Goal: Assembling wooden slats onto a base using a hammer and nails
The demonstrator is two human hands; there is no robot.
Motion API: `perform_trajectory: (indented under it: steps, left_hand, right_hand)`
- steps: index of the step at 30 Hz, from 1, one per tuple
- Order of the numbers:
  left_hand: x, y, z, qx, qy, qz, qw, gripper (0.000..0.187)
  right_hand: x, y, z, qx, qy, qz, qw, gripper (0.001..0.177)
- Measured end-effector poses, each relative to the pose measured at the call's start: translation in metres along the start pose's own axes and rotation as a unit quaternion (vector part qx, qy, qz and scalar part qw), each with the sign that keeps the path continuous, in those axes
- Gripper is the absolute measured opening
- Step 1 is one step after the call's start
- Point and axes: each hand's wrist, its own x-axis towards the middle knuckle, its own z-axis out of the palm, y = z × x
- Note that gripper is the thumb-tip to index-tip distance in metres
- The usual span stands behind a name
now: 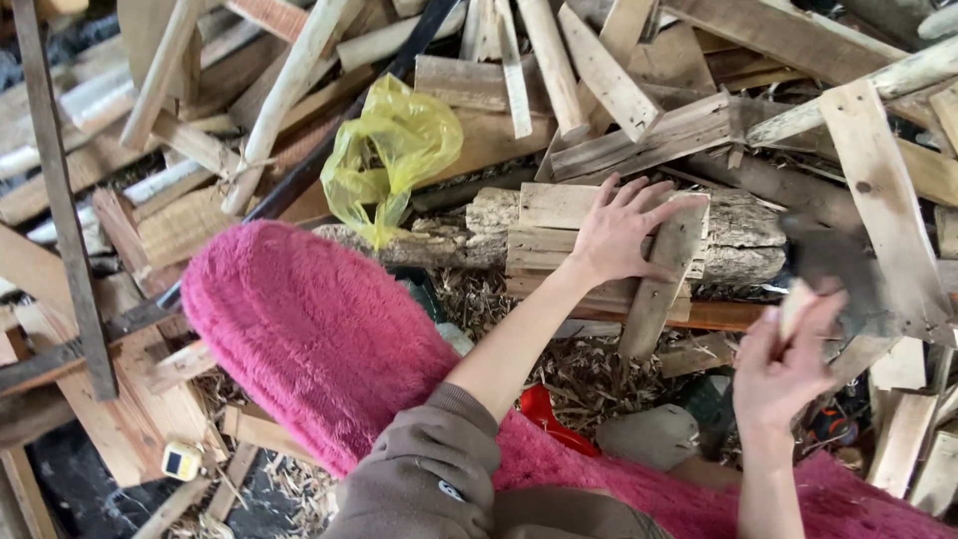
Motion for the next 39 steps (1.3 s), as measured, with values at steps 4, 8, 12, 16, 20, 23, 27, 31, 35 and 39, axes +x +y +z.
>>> perform_trajectory:
  steps: [4,8,12,16,20,23,27,31,35,39]
  left_hand:
    - [0.004,0.001,-0.001,0.001,-0.043,-0.01,0.999,0.133]
    - [0.001,0.0,-0.009,-0.036,-0.033,-0.019,0.999,0.124]
    - [0.002,-0.002,0.01,-0.01,-0.011,-0.02,1.0,0.138]
    - [0.003,-0.001,0.012,-0.011,-0.032,-0.033,0.999,0.119]
    - [0.004,0.002,0.014,0.009,0.004,-0.039,0.999,0.115]
    - [0.001,-0.002,0.015,0.005,-0.011,-0.027,1.0,0.127]
    - [0.0,0.001,-0.001,-0.006,-0.029,-0.035,0.999,0.118]
    - [0.001,-0.003,0.016,0.011,0.01,-0.017,1.0,0.135]
    - [0.002,-0.003,0.026,0.065,-0.007,0.004,0.998,0.149]
    - [0.001,0.002,0.016,0.057,-0.016,-0.012,0.998,0.142]
  right_hand:
    - [-0.012,0.049,0.005,-0.227,-0.06,-0.202,0.951,0.012]
    - [-0.018,0.049,0.011,-0.292,-0.097,-0.228,0.924,0.031]
    - [-0.023,0.028,0.019,-0.229,-0.059,-0.253,0.938,0.035]
    - [-0.015,0.012,0.029,-0.226,-0.064,-0.236,0.943,0.021]
    - [-0.016,0.021,0.022,-0.189,-0.077,-0.187,0.961,0.033]
    - [-0.017,0.036,0.029,-0.234,-0.047,-0.202,0.95,0.026]
    - [-0.009,0.001,0.035,-0.215,-0.079,-0.215,0.95,0.022]
    - [-0.017,-0.012,0.021,-0.251,-0.046,-0.246,0.935,0.039]
    - [-0.026,-0.014,0.017,-0.292,0.001,-0.272,0.917,0.032]
    - [-0.022,-0.005,0.022,-0.248,-0.027,-0.238,0.939,0.037]
